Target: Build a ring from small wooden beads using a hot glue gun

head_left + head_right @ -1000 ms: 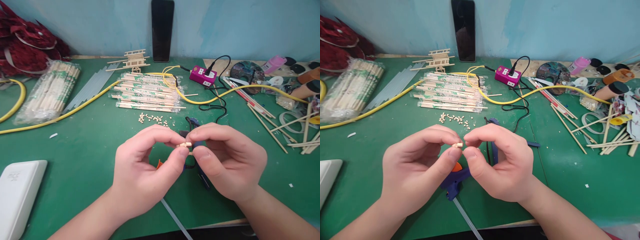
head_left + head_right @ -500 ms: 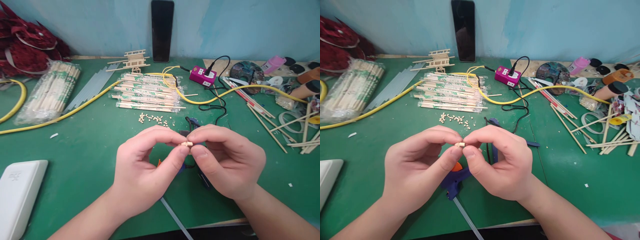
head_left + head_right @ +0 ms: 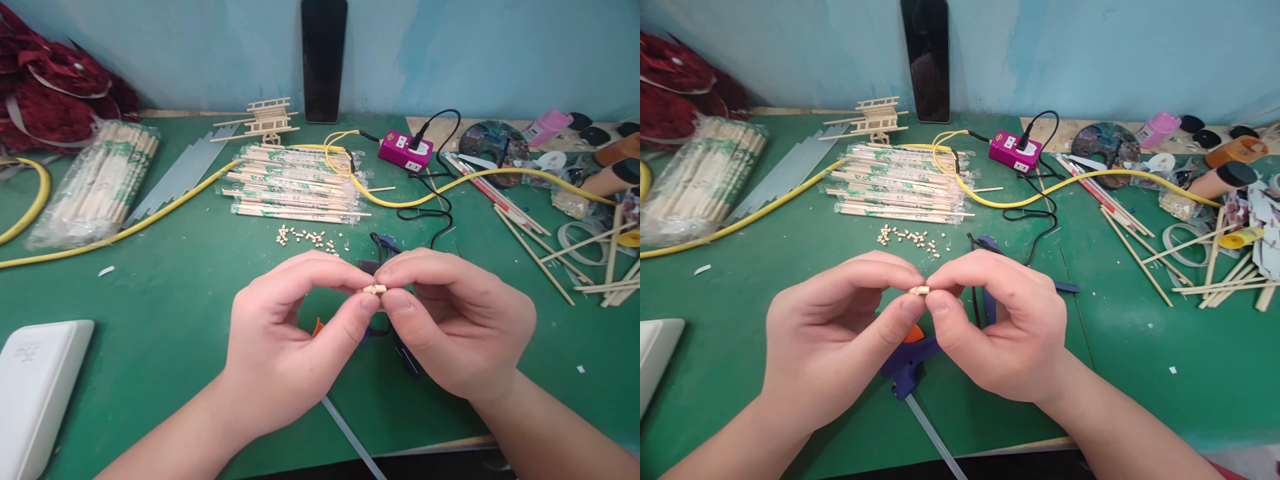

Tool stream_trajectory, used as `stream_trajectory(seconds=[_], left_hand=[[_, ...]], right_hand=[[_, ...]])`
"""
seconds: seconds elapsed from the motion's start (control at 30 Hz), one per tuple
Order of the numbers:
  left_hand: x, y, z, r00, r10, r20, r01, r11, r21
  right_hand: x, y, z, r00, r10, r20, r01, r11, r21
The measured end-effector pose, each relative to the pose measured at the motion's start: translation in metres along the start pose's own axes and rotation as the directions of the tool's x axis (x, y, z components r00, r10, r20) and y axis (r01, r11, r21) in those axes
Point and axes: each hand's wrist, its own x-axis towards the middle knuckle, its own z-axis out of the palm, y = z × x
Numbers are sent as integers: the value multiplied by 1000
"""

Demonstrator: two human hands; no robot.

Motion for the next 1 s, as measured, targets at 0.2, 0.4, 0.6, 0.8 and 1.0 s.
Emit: stream_trajectory(seconds=[0.2,0.4,0.6,0.8,1.0], left_hand=[[0,-1,1,1000,30,8,-30,1000,6],[1,-1,2,1000,31,4,-31,999,8],[1,0,2,999,33,17,-33,999,7],[0,-1,1,999,38,22,-38,999,5],[1,-3,1,998,50,41,-51,999,13]], right_hand=[[1,-1,1,1000,-9,-1,9,1000,4],[-1,-1,-1,1000,-17,8,17,1000,13],[-1,-1,-1,1000,-8,13,8,1000,21],[-2,1,-2,1000,-15,10,15,999,41],[-3,0,-4,1000,-15,15,15,998,57]])
